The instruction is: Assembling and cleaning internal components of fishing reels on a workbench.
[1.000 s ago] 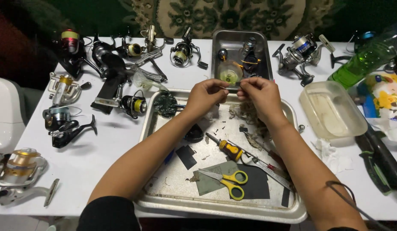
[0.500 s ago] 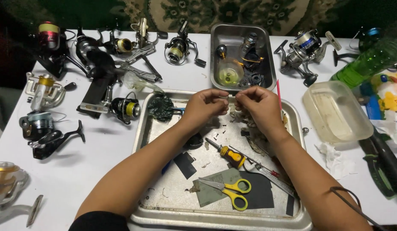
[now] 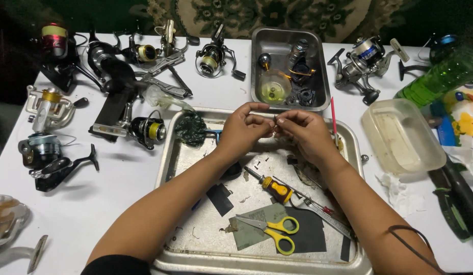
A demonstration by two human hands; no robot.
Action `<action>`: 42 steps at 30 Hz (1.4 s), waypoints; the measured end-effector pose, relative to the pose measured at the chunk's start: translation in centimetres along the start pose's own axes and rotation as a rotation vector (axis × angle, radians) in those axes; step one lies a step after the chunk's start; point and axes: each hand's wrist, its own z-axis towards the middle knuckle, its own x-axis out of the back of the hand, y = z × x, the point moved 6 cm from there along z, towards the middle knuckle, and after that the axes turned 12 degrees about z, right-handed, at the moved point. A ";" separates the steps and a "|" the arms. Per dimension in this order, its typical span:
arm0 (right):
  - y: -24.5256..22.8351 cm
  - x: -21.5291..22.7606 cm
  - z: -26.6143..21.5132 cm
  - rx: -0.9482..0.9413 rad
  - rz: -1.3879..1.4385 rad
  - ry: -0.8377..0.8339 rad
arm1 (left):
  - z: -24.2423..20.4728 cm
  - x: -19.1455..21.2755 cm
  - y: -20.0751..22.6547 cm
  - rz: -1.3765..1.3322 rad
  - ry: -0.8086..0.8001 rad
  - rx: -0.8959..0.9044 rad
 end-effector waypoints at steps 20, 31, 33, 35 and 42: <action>-1.7 -0.8 -0.6 0.092 -0.236 -0.121 | -0.9 0.1 1.5 0.149 -0.016 -0.024; -3.3 -0.5 -1.2 0.289 -0.339 -0.049 | -0.8 0.4 0.6 -0.014 0.003 0.067; -3.8 -1.2 -1.6 0.308 -0.299 -0.122 | -0.6 0.4 0.4 0.013 0.018 0.073; -3.6 -1.1 -1.4 0.329 -0.312 -0.131 | -0.5 0.4 0.2 0.015 0.010 0.071; -4.0 -2.0 -1.4 0.350 -0.467 -0.150 | -1.3 0.0 1.1 0.110 -0.013 0.005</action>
